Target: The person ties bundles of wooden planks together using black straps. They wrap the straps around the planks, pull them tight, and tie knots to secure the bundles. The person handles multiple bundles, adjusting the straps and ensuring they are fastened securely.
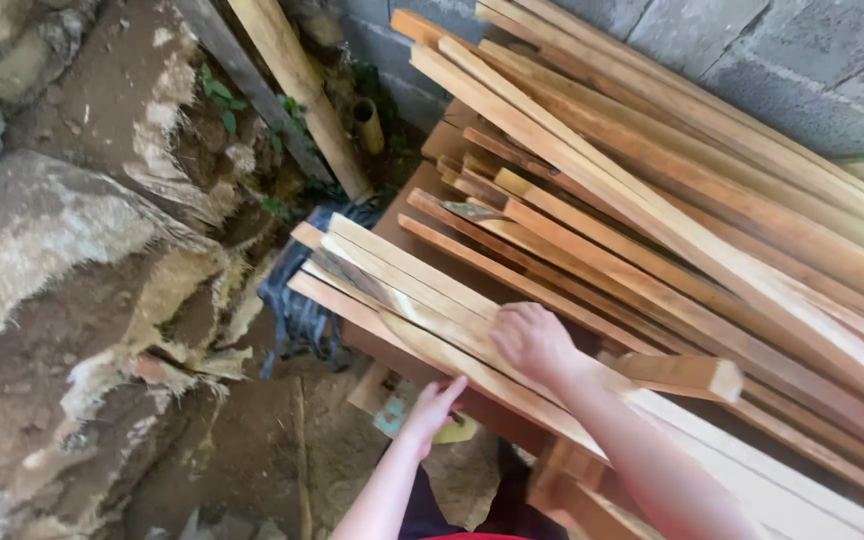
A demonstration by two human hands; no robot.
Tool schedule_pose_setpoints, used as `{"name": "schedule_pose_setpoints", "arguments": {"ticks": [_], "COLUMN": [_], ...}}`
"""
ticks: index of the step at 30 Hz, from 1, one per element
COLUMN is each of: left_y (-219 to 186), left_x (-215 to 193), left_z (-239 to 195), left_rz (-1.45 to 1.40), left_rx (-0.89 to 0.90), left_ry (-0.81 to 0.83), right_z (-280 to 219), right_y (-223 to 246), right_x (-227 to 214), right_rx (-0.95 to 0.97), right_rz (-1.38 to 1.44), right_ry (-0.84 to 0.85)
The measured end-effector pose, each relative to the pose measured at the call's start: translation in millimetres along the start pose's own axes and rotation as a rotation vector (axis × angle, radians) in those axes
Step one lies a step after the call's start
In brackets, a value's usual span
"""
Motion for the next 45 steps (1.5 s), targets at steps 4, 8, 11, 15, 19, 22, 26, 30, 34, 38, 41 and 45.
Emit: {"name": "schedule_pose_setpoints", "arguments": {"ticks": [4, 8, 11, 15, 19, 22, 26, 30, 34, 38, 41, 45], "left_y": [40.8, 5.2, -17.6, -56.1, -69.3, -79.0, -95.3, -103.7, -85.7, -74.5, -71.5, -58.4], "left_x": [-102.7, -212.9, -267.1, -324.6, -361.0, -367.9, -367.1, -361.1, -364.8, -363.3, -365.1, -366.6], "left_z": [45.8, 40.0, 29.0, 3.0, -3.4, -1.2, 14.5, 17.3, 36.7, 46.3, 43.8, 41.3], "left_rz": [-0.015, 0.007, 0.135, 0.313, 0.39, 0.448, 0.516, 0.612, 0.624, 0.519, 0.439, 0.342], "left_rx": [0.113, 0.31, 0.428, 0.525, 0.478, 0.454, 0.413, 0.329, 0.282, 0.332, 0.354, 0.317], "left_ry": [-0.162, -0.403, -0.54, -0.761, -0.858, -0.844, -0.77, -0.742, -0.746, -0.734, -0.711, -0.658], "right_z": [44.9, 75.6, 77.5, 84.7, 100.2, 110.3, 116.4, 112.5, 111.2, 112.9, 122.9, 124.6], "right_y": [85.1, 84.9, 83.5, 81.5, 95.2, 107.5, 97.1, 91.9, 87.4, 88.6, 98.8, 95.0], "right_x": [58.8, 148.0, 213.9, 267.6, 293.7, 305.9, 325.9, 336.0, 341.4, 342.0, 337.5, 351.2], "right_rx": [-0.034, 0.426, 0.543, 0.59, 0.578, 0.596, 0.653, 0.702, 0.732, 0.749, 0.766, 0.777], "right_rz": [0.035, 0.518, 0.683, 0.776, 0.75, 0.714, 0.728, 0.735, 0.736, 0.752, 0.752, 0.792], "right_ry": [-0.073, -0.042, -0.021, -0.056, 0.009, 0.074, 0.045, 0.052, 0.048, 0.038, 0.045, -0.013]}}
Point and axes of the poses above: each hand's wrist, its own z-axis towards the middle knuckle, its own x-axis out of the palm, y = z × x, the point moved 10 cm from there along z, towards the middle knuckle, and after that the axes turned 14 degrees about z, right-handed, at the moved point
